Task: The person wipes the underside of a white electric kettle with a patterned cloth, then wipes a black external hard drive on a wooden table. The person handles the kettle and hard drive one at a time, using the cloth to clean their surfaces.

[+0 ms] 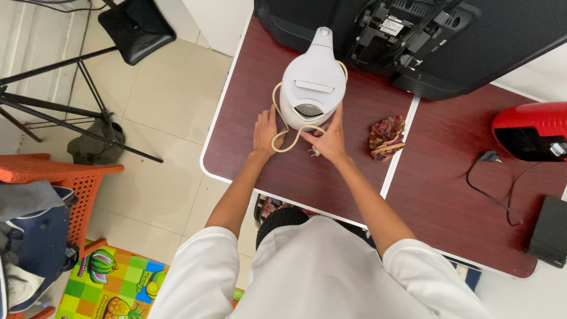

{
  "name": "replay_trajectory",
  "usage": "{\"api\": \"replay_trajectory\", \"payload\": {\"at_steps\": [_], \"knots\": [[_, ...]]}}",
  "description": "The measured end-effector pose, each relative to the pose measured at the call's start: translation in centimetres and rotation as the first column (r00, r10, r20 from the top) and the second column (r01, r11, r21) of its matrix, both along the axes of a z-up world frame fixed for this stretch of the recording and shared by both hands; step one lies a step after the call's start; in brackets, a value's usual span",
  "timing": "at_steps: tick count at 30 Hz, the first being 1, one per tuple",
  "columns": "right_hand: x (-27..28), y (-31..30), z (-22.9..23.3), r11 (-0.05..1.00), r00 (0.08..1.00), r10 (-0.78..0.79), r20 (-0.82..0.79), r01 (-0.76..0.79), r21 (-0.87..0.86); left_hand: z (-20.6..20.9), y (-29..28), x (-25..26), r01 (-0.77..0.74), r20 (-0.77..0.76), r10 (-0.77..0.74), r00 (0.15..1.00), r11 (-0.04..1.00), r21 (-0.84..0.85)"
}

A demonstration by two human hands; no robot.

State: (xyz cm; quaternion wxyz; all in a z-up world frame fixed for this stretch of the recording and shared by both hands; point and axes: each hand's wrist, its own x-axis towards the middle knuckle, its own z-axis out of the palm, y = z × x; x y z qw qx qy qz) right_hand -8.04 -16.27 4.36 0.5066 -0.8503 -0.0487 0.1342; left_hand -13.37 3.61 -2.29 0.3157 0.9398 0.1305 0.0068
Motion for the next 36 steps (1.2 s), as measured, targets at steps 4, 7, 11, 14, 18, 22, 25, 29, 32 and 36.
{"api": "replay_trajectory", "payload": {"at_steps": [4, 7, 11, 14, 18, 22, 25, 29, 32, 36], "knots": [[1.1, -4.7, 1.2, 0.936, 0.907, 0.305, 0.291, -0.229, -0.266, 1.6, 0.2, -1.1, 0.032, 0.010, -0.032, 0.999, 0.999, 0.012], [1.8, -7.5, 3.0, 0.782, 0.936, 0.350, 0.026, -0.277, -0.559, 3.9, 1.5, -1.6, 0.042, 0.157, -0.037, 0.987, 0.999, -0.032], [2.4, -9.1, 6.2, 0.688, 0.923, 0.161, -0.350, -0.359, -0.630, 9.6, 1.6, -1.4, 0.032, 0.524, 0.095, 0.847, 0.973, -0.228], [3.4, -9.2, 8.3, 0.807, 0.897, 0.131, -0.423, -0.345, -0.480, 14.9, -1.1, 0.1, 0.110, 0.661, 0.024, 0.750, 0.981, -0.160], [5.2, -8.9, 9.8, 0.905, 0.927, 0.156, -0.341, -0.273, -0.327, 20.0, -4.8, 2.6, 0.075, 0.631, -0.120, 0.766, 0.992, 0.097], [6.0, -8.3, 10.7, 0.948, 0.979, 0.161, -0.128, -0.190, -0.257, 21.1, -5.1, 3.5, 0.057, 0.446, -0.118, 0.887, 0.987, 0.148], [6.0, -7.2, 11.2, 0.964, 0.968, 0.196, 0.156, -0.161, -0.210, 20.3, -4.4, 3.3, 0.103, 0.531, -0.163, 0.831, 0.985, 0.142], [7.4, -5.5, 11.7, 0.943, 0.972, 0.199, 0.126, -0.155, -0.296, 19.1, -4.1, 3.0, 0.209, 0.580, -0.253, 0.774, 0.967, 0.143], [9.0, -4.3, 10.8, 0.915, 0.964, 0.243, 0.110, -0.191, -0.354, 18.7, -4.1, 2.8, 0.248, 0.583, -0.286, 0.761, 0.958, 0.146], [11.4, -4.0, 7.4, 0.948, 0.945, 0.290, 0.149, -0.262, -0.181, 18.7, -4.0, 2.6, 0.231, 0.622, -0.247, 0.743, 0.967, 0.109]]}}
